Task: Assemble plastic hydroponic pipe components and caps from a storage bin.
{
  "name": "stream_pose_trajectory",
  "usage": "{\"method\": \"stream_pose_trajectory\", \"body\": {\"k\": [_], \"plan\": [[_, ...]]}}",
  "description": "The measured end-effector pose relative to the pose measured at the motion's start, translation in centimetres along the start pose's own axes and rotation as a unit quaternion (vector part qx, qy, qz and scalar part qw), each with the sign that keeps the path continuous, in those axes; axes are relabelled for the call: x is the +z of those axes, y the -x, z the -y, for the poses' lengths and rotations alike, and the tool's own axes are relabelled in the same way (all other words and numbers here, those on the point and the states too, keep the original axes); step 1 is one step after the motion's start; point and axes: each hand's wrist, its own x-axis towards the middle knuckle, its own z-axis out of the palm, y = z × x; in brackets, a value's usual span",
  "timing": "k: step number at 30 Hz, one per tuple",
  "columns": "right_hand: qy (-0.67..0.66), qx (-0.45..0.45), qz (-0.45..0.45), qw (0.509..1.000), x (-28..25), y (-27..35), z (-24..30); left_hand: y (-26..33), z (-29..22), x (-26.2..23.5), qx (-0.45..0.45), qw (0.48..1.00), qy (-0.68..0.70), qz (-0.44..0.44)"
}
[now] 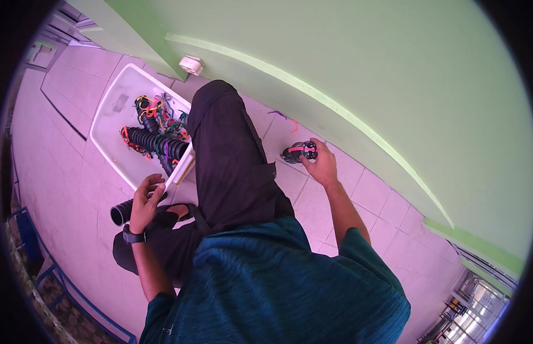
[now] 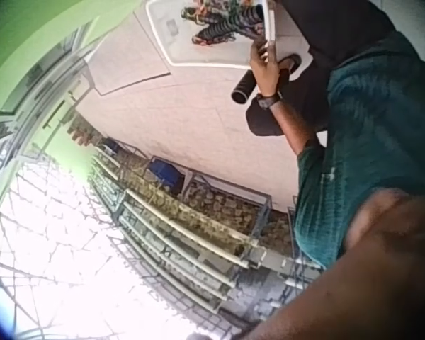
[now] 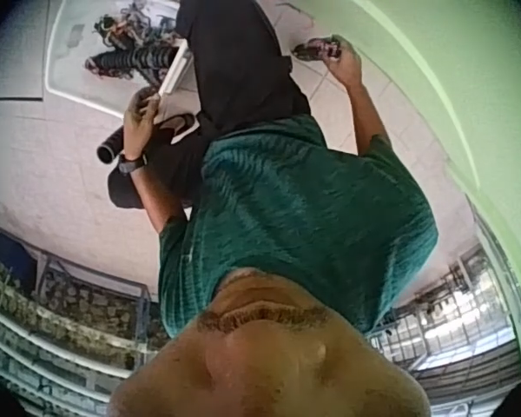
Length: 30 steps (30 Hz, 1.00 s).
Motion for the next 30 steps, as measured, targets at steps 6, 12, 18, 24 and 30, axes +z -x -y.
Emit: {"method": "stream_pose_trajectory", "body": {"k": [6, 12, 18, 24, 30], "plan": [[0.097, 0.000, 0.026, 0.995, 6.4, 1.0, -3.9, 3.3, 1.5, -1.5, -0.052, 0.998, -0.019, -0.039], [0.115, 0.121, 0.060, 0.984, 9.6, 3.8, -4.8, 4.8, 2.6, -6.2, -0.006, 0.999, -0.028, -0.028], [0.263, 0.069, 0.012, 0.962, 9.5, 2.3, 2.6, 8.4, 6.5, -18.3, 0.007, 0.982, -0.042, -0.184], [-0.173, -0.086, -0.146, 0.970, 6.4, -5.0, 27.7, 7.3, 20.5, -28.8, -0.050, 0.960, -0.041, -0.271], [-0.122, -0.212, 0.179, 0.953, 25.5, -6.7, 45.2, 7.8, 31.7, -31.4, -0.204, 0.963, 0.111, -0.134]]}}
